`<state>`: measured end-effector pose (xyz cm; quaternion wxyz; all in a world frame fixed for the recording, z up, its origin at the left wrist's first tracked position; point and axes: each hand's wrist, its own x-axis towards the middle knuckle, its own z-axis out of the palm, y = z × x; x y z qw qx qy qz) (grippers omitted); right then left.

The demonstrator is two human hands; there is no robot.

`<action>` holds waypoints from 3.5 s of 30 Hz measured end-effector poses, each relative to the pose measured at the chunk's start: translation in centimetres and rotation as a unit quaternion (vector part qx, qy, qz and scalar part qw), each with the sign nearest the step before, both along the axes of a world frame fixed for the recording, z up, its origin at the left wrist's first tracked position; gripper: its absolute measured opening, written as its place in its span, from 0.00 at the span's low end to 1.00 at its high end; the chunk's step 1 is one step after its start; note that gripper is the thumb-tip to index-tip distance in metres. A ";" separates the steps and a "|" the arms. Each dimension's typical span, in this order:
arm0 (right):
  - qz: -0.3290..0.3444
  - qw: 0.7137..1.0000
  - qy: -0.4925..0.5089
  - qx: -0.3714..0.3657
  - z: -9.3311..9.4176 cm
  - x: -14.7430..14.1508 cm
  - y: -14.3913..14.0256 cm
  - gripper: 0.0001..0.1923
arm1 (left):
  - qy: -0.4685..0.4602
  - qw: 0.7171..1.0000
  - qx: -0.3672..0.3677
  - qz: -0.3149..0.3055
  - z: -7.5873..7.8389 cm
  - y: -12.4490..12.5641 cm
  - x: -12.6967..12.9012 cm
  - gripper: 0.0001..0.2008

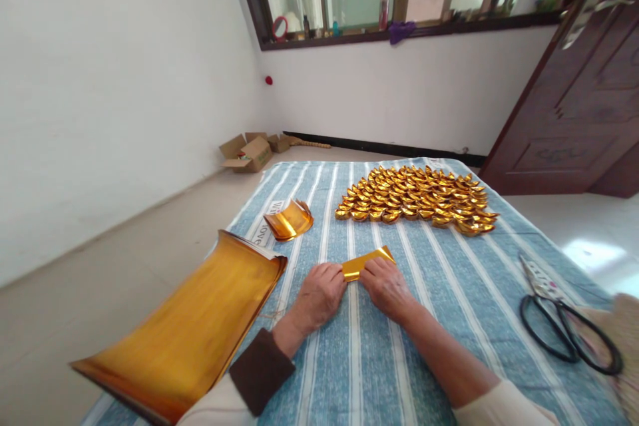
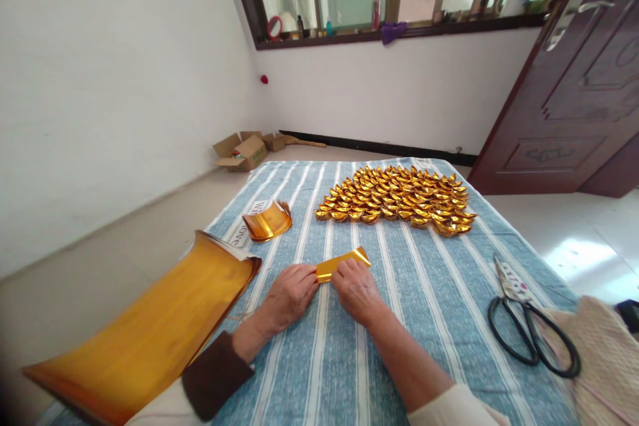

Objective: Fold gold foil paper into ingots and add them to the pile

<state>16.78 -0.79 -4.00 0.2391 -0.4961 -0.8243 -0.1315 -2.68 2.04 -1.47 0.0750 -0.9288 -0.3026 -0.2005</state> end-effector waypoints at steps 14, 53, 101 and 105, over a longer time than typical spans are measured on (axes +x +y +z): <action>0.066 0.986 0.140 -0.066 0.6 1.0 -1.0 0.08 | -0.061 0.998 0.001 -0.001 -0.1 -2.1 3.0 0.16; -0.066 0.972 0.199 -0.104 0.6 0.3 -1.3 0.16 | -0.140 0.986 -0.041 0.079 0.0 -3.2 3.0 0.09; -0.073 0.970 0.221 -0.071 0.2 0.1 -0.9 0.18 | -0.051 0.993 -0.069 0.076 -0.4 -7.0 4.0 0.15; -0.073 0.971 0.214 -0.078 0.3 0.1 -0.9 0.17 | -0.044 0.993 -0.075 0.086 -0.2 -7.0 4.1 0.15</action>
